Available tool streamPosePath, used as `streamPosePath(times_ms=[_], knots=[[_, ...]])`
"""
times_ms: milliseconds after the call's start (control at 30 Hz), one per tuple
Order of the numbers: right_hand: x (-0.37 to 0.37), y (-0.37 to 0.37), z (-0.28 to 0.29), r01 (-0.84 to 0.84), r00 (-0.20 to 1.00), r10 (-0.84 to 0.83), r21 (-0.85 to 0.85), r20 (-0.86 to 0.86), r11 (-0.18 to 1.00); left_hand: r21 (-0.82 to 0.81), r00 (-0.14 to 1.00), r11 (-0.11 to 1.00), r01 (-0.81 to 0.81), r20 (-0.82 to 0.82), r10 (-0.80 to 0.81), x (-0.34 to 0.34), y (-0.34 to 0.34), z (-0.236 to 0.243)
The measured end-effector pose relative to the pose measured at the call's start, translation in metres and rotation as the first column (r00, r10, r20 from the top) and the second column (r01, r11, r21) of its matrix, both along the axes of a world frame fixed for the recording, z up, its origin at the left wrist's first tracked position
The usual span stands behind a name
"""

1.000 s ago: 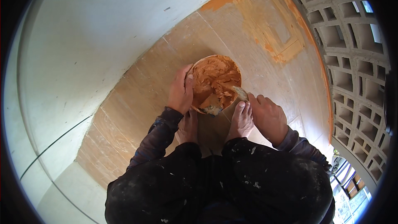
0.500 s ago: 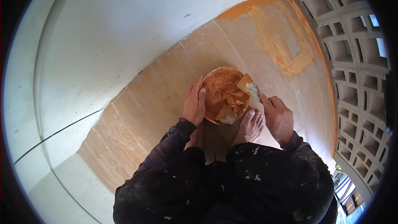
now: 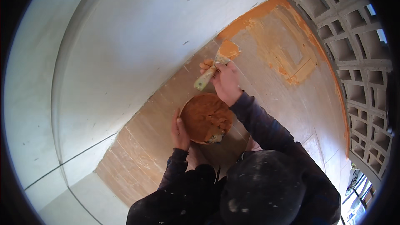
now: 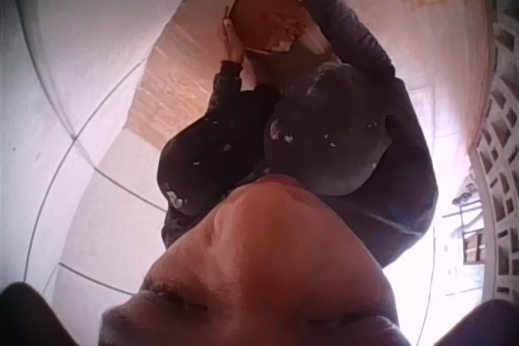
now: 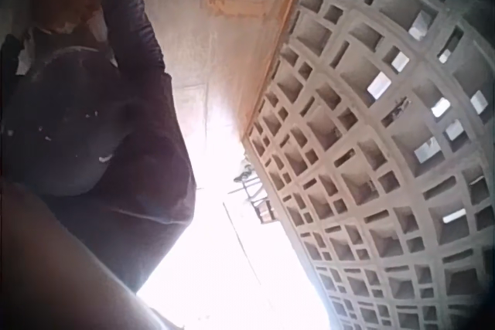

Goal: The person applies brown grout to the joint between floor tiles and a wall using a putty knife. They scoop the material from a small container and spread it along the seam, smoothing parts of the application by hand.

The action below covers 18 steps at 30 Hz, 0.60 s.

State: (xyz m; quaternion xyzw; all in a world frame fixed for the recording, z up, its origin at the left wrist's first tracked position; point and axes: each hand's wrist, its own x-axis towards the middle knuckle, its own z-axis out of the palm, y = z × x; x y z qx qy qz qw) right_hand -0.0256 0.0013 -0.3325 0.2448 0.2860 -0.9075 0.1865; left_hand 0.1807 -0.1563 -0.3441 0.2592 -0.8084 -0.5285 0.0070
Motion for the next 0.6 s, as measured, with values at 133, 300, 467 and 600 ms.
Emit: streamPosePath(times_ms=[133,300,467,600], knots=[[-0.021,-0.027,-0.012,0.081,0.996,-0.082,0.049,0.022,0.996,0.087,0.994,0.991,-0.097,-0.043,0.101,0.009,-0.026,0.006],[-0.029,-0.053,-0.024,0.131,0.991,-0.133,0.104,0.017,0.986,0.096,0.989,0.985,-0.142,-0.026,0.145,0.012,-0.047,0.008],[-0.036,-0.067,-0.034,0.149,0.987,-0.157,0.147,0.044,0.978,0.065,0.991,0.990,-0.129,-0.010,0.130,0.016,-0.054,0.005],[-0.033,-0.083,-0.035,0.175,0.978,-0.191,0.171,0.080,0.970,0.067,0.992,0.990,-0.126,0.009,0.126,0.015,-0.054,0.004]])
